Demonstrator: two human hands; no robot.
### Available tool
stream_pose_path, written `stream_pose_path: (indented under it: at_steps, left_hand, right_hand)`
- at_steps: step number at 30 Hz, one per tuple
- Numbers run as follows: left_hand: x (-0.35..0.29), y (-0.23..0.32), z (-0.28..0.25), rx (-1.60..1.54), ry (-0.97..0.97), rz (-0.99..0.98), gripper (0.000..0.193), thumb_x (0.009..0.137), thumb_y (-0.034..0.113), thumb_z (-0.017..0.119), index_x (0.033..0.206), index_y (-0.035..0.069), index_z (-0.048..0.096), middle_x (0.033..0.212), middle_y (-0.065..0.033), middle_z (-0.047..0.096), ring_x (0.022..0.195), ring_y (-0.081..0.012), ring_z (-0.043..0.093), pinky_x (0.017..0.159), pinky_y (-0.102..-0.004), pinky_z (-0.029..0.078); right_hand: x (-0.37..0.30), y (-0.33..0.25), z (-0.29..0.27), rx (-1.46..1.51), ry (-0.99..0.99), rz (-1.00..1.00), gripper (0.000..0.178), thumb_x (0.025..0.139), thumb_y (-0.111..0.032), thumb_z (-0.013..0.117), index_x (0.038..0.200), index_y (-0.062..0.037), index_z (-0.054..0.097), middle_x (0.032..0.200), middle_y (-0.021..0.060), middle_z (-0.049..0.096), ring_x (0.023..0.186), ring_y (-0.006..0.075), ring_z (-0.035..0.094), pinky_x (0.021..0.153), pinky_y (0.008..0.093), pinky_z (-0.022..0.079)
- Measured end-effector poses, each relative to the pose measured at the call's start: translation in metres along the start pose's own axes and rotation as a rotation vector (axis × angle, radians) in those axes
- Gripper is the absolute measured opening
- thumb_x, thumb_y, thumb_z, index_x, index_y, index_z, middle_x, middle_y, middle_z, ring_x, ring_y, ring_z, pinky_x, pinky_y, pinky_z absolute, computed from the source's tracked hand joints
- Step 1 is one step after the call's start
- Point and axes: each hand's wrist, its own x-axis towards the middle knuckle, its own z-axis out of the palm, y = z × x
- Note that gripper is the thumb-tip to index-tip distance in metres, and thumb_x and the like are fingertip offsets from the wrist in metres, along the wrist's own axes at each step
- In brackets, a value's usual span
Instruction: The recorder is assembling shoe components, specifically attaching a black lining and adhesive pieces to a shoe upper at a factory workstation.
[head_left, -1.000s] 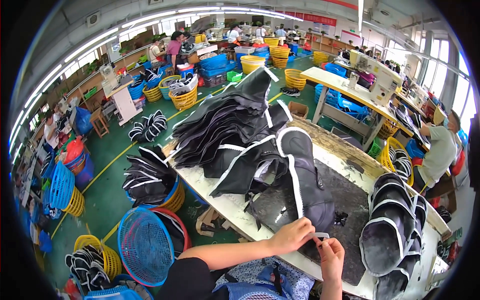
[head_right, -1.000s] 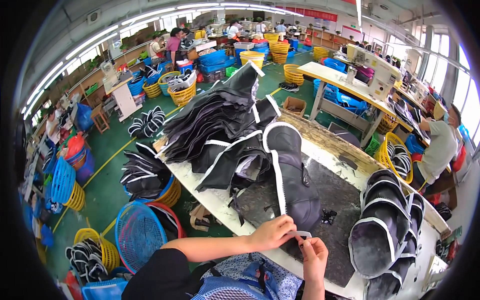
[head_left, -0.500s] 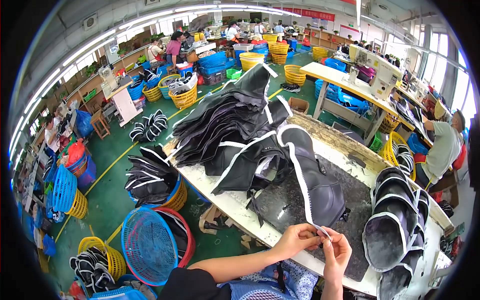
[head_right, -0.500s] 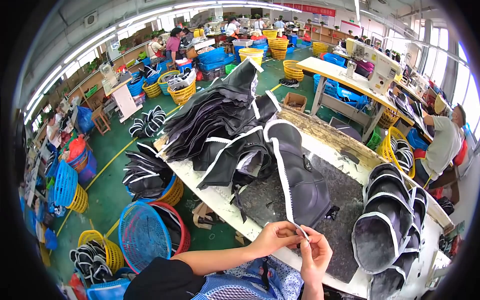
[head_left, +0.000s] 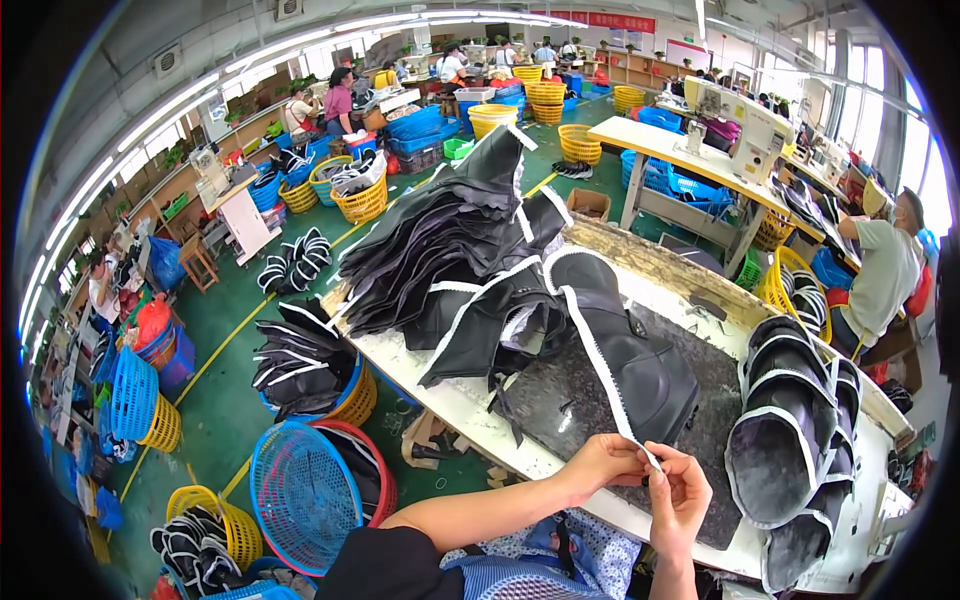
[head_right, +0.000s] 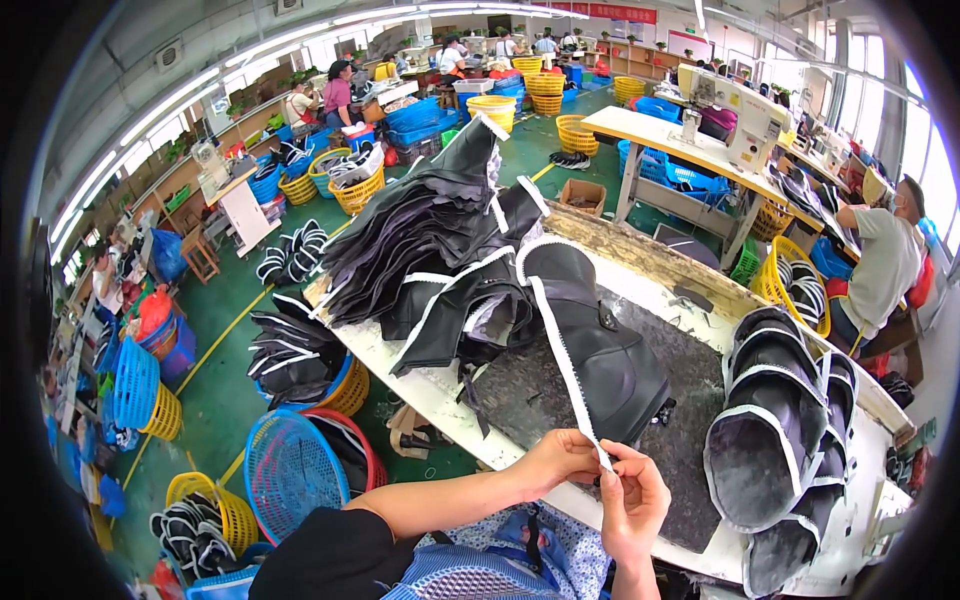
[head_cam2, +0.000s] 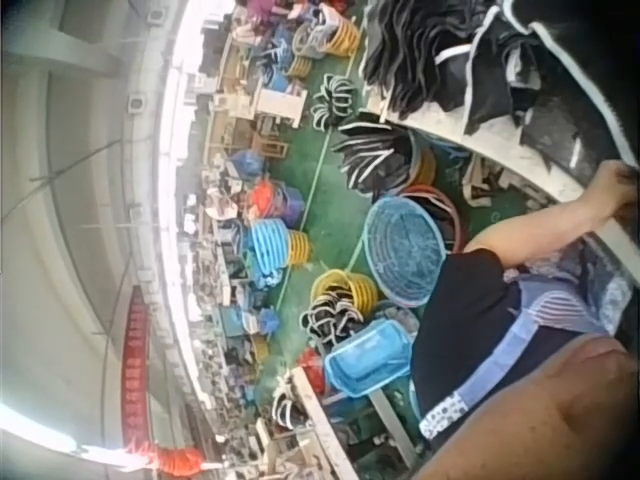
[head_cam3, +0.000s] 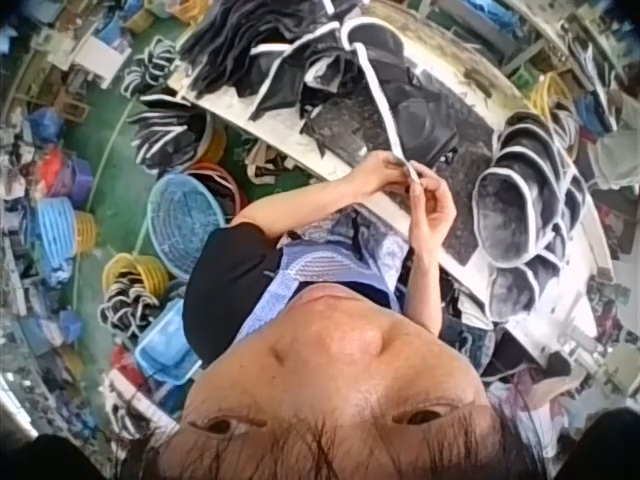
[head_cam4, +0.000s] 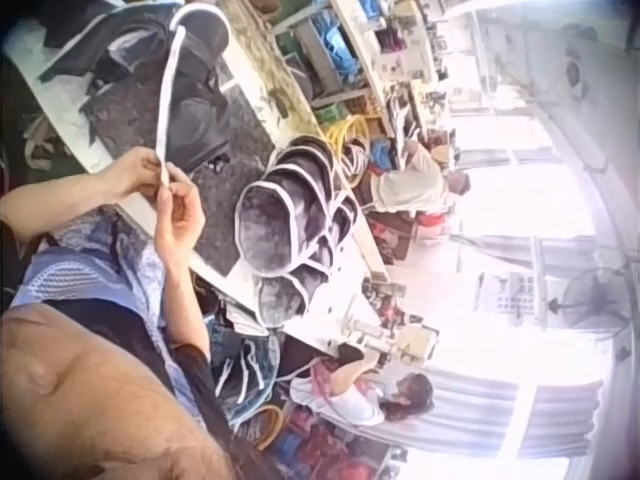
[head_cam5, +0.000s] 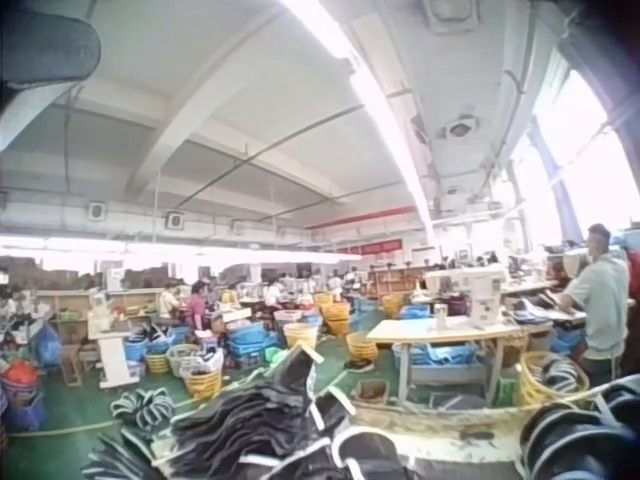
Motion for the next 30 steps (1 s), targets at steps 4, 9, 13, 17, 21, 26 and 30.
stream_pose_path:
  at_steps: [4,9,13,17,21,26,30]
  left_hand:
    - [0.014,0.008,0.014,0.018,-0.079,-0.045,0.014,0.091,0.014,0.063,0.099,0.004,0.069,0.091,-0.0041,0.069,0.086,-0.0138,0.067,0.082,-0.0297,0.056]
    - [0.019,0.050,0.020,0.150,-0.015,0.069,0.016,0.086,0.008,0.065,0.100,0.003,0.070,0.089,-0.0075,0.070,0.078,-0.0145,0.067,0.075,-0.0311,0.057]
    - [0.032,0.069,0.026,0.157,-0.070,0.054,0.014,0.087,0.006,0.065,0.099,0.001,0.069,0.090,-0.0086,0.070,0.076,-0.0146,0.067,0.072,-0.0285,0.057]
    - [0.041,0.064,0.034,0.173,-0.136,-0.001,0.018,0.085,0.009,0.071,0.101,0.001,0.070,0.089,-0.0072,0.070,0.075,-0.0117,0.066,0.072,-0.0253,0.056]
    - [0.042,0.061,0.038,0.237,-0.150,0.036,0.018,0.085,0.008,0.070,0.102,0.001,0.070,0.090,-0.0073,0.071,0.075,-0.0101,0.065,0.071,-0.0238,0.055]
    - [0.043,0.054,0.040,0.269,-0.176,0.093,0.018,0.085,0.008,0.070,0.102,0.001,0.070,0.090,-0.0067,0.070,0.077,-0.0104,0.065,0.071,-0.0250,0.055]
    - [0.047,0.048,0.037,0.269,-0.209,0.120,0.019,0.085,0.005,0.069,0.103,0.000,0.069,0.092,-0.0076,0.070,0.079,-0.0118,0.066,0.071,-0.0262,0.056]
  right_hand:
    - [0.000,-0.007,-0.008,-0.127,0.010,-0.178,0.009,0.091,-0.006,0.061,0.090,0.0017,0.056,0.114,0.0161,0.057,0.092,0.0126,0.056,0.080,0.0248,0.045]
    - [0.015,-0.016,-0.035,-0.082,0.230,-0.196,0.005,0.090,-0.004,0.058,0.089,0.0011,0.058,0.089,0.0100,0.060,0.071,0.0125,0.058,0.062,0.0231,0.048]
    - [0.024,-0.011,-0.048,-0.005,0.291,-0.057,0.007,0.089,0.001,0.062,0.096,0.0018,0.062,0.092,0.0056,0.065,0.076,0.0108,0.062,0.070,0.0215,0.051]
    - [0.025,0.000,-0.051,-0.296,0.289,-0.182,0.011,0.084,0.004,0.066,0.094,0.0000,0.063,0.095,0.0067,0.062,0.081,0.0118,0.061,0.069,0.0235,0.051]
    - [0.027,-0.005,-0.049,-0.608,0.232,-0.372,0.016,0.078,0.006,0.069,0.091,-0.0007,0.063,0.097,0.0088,0.059,0.081,0.0148,0.060,0.067,0.0253,0.050]
    - [0.028,-0.009,-0.046,-0.675,0.217,-0.391,0.017,0.076,0.007,0.070,0.089,-0.0007,0.062,0.096,0.0090,0.059,0.081,0.0176,0.059,0.066,0.0264,0.049]
    - [0.034,-0.008,-0.051,-0.909,0.220,-0.475,0.017,0.075,0.007,0.069,0.087,0.0005,0.061,0.101,0.0112,0.060,0.083,0.0228,0.060,0.069,0.0308,0.050]
